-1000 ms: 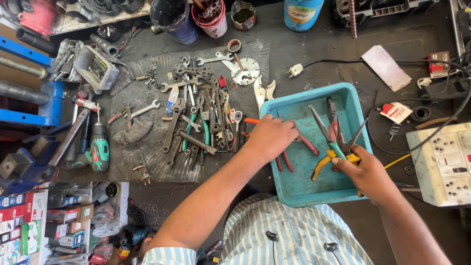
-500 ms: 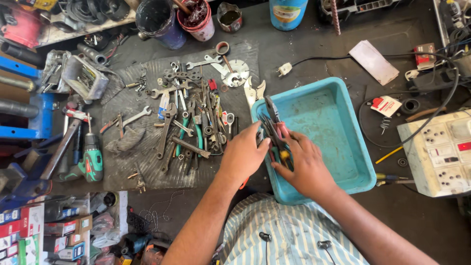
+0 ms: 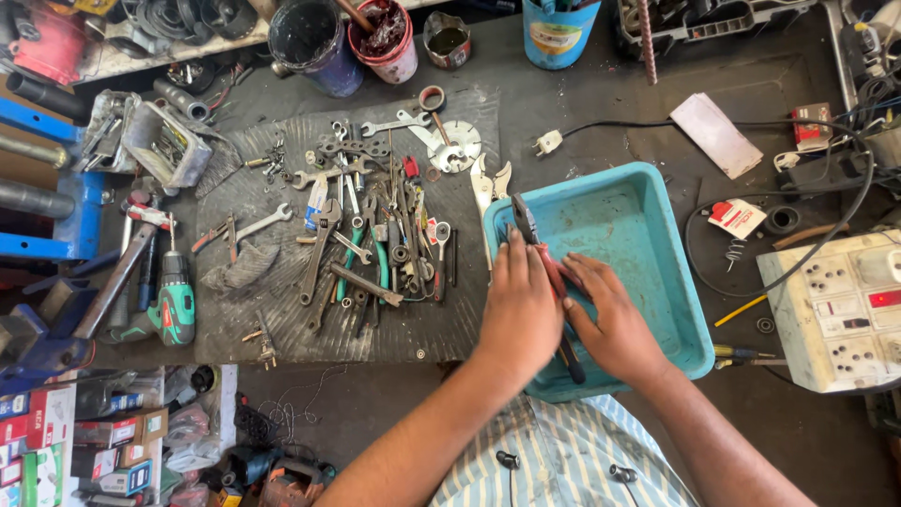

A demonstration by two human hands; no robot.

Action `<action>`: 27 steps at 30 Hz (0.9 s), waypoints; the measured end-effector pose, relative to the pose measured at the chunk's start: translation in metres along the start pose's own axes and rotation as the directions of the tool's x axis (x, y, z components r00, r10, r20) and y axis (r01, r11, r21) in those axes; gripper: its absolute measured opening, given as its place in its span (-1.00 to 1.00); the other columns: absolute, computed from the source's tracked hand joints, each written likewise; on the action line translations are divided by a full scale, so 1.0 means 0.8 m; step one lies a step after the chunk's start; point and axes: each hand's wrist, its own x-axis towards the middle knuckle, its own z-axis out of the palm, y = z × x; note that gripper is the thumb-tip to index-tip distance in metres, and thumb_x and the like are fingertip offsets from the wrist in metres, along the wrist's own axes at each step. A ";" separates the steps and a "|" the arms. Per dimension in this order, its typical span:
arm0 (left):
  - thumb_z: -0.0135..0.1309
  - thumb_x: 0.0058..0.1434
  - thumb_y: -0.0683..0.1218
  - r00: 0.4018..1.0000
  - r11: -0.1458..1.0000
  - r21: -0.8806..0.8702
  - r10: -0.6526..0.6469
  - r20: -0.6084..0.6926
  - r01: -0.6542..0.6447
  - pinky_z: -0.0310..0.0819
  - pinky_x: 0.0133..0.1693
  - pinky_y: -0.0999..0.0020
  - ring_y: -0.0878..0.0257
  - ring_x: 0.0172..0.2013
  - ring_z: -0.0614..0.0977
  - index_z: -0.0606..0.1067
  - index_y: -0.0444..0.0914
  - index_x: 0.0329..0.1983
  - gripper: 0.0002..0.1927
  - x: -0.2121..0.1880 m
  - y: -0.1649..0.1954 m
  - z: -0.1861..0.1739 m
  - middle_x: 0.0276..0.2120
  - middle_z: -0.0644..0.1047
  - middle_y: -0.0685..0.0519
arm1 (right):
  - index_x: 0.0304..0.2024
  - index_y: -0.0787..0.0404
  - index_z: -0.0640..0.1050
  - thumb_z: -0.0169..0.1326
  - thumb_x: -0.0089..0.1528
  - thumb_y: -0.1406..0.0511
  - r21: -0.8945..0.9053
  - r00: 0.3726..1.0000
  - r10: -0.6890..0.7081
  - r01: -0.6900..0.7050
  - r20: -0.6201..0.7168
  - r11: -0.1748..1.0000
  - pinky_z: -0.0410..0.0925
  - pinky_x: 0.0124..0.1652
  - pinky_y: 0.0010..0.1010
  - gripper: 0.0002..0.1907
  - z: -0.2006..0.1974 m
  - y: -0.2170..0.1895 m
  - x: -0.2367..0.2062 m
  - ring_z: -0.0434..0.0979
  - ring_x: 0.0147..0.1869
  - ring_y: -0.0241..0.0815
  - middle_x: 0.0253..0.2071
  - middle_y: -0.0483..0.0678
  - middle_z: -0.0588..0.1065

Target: The person gathers scattered hand tools, including wrenches, pliers and screwdrivers, from a cluttered workbench and places them into a blue plastic tray, then wipes the inside of the tray with a rag.

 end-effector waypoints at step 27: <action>0.15 0.21 -0.09 0.997 0.924 -0.378 0.031 -0.066 -0.054 0.02 0.39 -0.29 -0.42 0.45 0.12 0.05 -0.40 0.48 -0.15 -0.056 -0.092 -0.004 0.49 -0.02 -0.51 | 0.33 0.26 0.44 0.09 0.29 0.34 -0.173 0.982 0.046 -0.077 -0.182 0.982 0.41 0.07 -0.09 -0.48 0.060 -0.021 0.041 0.56 0.10 0.26 -0.04 0.19 0.59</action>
